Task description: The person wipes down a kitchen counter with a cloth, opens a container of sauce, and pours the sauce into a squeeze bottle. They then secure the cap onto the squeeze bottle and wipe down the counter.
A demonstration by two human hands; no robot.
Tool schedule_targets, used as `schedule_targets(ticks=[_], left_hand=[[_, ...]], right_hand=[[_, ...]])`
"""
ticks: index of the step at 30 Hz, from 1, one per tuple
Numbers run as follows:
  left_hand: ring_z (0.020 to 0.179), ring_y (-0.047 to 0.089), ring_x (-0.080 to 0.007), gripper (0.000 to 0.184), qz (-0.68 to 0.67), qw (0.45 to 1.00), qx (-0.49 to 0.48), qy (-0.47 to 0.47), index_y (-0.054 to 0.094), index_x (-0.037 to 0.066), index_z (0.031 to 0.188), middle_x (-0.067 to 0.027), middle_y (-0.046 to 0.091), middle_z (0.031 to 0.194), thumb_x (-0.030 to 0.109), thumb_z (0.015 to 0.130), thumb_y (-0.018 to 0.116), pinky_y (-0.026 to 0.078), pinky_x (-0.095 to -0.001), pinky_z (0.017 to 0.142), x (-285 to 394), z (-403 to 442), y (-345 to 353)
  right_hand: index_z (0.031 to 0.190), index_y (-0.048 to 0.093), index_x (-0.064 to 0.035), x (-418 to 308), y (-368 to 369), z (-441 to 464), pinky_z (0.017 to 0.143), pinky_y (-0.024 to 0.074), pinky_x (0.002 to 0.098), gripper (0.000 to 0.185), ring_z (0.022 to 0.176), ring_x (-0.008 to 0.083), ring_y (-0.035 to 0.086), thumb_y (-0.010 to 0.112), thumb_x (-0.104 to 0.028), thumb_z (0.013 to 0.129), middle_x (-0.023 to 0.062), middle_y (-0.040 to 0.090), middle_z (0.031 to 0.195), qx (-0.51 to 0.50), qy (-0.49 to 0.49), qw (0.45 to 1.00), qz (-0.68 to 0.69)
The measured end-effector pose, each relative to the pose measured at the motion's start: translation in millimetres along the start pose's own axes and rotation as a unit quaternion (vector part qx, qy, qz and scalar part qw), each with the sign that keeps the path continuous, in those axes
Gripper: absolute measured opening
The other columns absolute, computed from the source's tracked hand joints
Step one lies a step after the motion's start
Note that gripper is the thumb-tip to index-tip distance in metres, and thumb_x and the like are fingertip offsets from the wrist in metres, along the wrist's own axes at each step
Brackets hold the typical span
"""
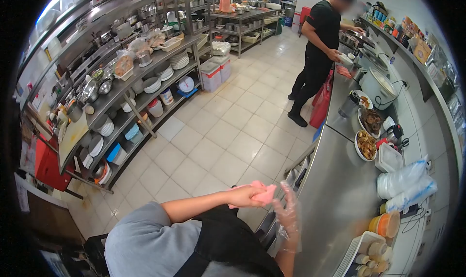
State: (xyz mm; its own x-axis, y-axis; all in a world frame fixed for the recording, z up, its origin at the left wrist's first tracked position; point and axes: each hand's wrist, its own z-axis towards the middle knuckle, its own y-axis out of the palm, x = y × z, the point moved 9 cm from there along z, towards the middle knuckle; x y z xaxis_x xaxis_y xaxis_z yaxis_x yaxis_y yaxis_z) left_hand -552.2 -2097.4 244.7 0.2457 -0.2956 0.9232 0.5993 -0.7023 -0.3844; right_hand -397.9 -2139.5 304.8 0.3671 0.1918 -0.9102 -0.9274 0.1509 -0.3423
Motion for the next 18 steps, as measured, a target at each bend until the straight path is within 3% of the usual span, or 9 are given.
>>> schedule_targets(ticks=[1,2,4,5,8,12,14,16,18], left_hand=[[0.074,0.063,-0.0153,0.033,0.003,0.999,-0.029,0.043,0.062,0.01,0.121,-0.0077,0.067,0.085,0.03,0.095,0.066,0.051,-0.0339,0.067,22.5,-3.3,2.4],[0.072,0.065,-0.0218,0.032,0.0,0.996,-0.084,0.004,0.062,0.01,0.119,-0.0103,0.067,0.081,0.031,0.095,0.066,0.051,-0.0375,0.067,43.2,-7.3,3.4],[0.071,0.067,-0.0283,0.031,0.0,0.99,-0.14,-0.034,0.062,0.011,0.117,-0.0128,0.067,0.077,0.032,0.094,0.066,0.051,-0.0412,0.067,54.7,-10.7,10.8],[0.071,0.067,-0.0313,0.033,0.034,0.994,-0.101,0.022,0.063,0.011,0.117,-0.0146,0.067,0.077,0.033,0.093,0.066,0.051,-0.0421,0.068,47.2,-3.2,14.1],[0.072,0.066,-0.036,0.035,0.063,0.994,-0.053,0.078,0.064,0.009,0.115,-0.0174,0.068,0.079,0.034,0.091,0.069,0.051,-0.0433,0.068,61.3,-0.8,5.6],[0.071,0.065,-0.0376,0.036,0.068,0.99,-0.109,0.062,0.064,0.007,0.108,-0.018,0.069,0.082,0.035,0.087,0.073,0.05,-0.0441,0.068,64.8,-5.6,8.1],[0.072,0.064,-0.0375,0.035,0.091,0.986,-0.109,0.083,0.064,0.006,0.109,-0.0174,0.068,0.082,0.034,0.088,0.073,0.05,-0.0445,0.068,52.7,-2.2,10.2],[0.072,0.064,-0.0375,0.035,0.114,0.982,-0.109,0.105,0.063,0.006,0.109,-0.0168,0.067,0.081,0.033,0.089,0.073,0.05,-0.0449,0.068,43.1,0.0,14.7],[0.073,0.063,-0.0376,0.029,0.074,0.984,-0.023,0.162,0.06,0.006,0.112,-0.0171,0.063,0.077,0.029,0.096,0.065,0.048,-0.0459,0.068,50.0,2.3,6.2]], right_hand=[[0.137,0.053,-0.0003,-29.7,12.6,1.1,0.095,0.0484,0.0332,0.055,0.104,0.018,0.063,0.071,-0.028,0.092,0.013,0.064,0.127,-0.061,-0.096,0.99,-0.086],[0.137,0.053,-0.0003,-38.4,12.9,3.5,0.095,0.0484,0.0332,0.055,0.104,0.018,0.063,0.071,-0.028,0.092,0.013,0.064,0.127,-0.058,-0.094,0.99,-0.086],[0.137,0.053,-0.0003,-33.6,35.2,0.9,0.084,0.0516,0.0324,0.063,0.088,0.0148,0.063,0.075,-0.032,0.088,0.0136,0.069,0.116,-0.188,-0.009,0.981,-0.042],[0.127,0.061,0.0011,-3.0,41.3,-8.0,0.073,0.0513,0.0326,0.053,0.074,0.0126,0.059,0.077,-0.031,0.086,0.0108,0.072,0.097,-0.232,0.133,0.964,0.001],[0.114,0.068,-0.0014,17.1,33.0,-13.9,0.067,0.0484,0.0303,0.038,0.071,0.0112,0.057,0.075,-0.029,0.088,0.0034,0.063,0.072,-0.228,0.164,0.959,-0.049],[0.1,0.071,0.003,-1.5,9.4,-18.6,0.068,0.0483,0.0301,0.032,0.072,0.0118,0.056,0.071,-0.028,0.091,0.0022,0.065,0.08,-0.212,0.125,0.969,-0.006],[0.101,0.071,0.0032,-5.6,0.8,-28.3,0.067,0.0467,0.0292,0.029,0.073,0.0112,0.055,0.069,-0.025,0.092,0.0018,0.065,0.081,-0.214,0.247,0.943,0.065],[0.101,0.071,0.0024,2.6,-13.8,-34.3,0.067,0.0459,0.0284,0.027,0.074,0.0105,0.055,0.069,-0.023,0.093,0.0015,0.065,0.082,-0.165,0.219,0.959,0.073],[0.101,0.071,0.0016,5.5,-33.3,-36.9,0.067,0.0452,0.0277,0.025,0.074,0.0098,0.054,0.069,-0.022,0.093,0.0012,0.065,0.083,-0.11,0.194,0.972,0.081]])
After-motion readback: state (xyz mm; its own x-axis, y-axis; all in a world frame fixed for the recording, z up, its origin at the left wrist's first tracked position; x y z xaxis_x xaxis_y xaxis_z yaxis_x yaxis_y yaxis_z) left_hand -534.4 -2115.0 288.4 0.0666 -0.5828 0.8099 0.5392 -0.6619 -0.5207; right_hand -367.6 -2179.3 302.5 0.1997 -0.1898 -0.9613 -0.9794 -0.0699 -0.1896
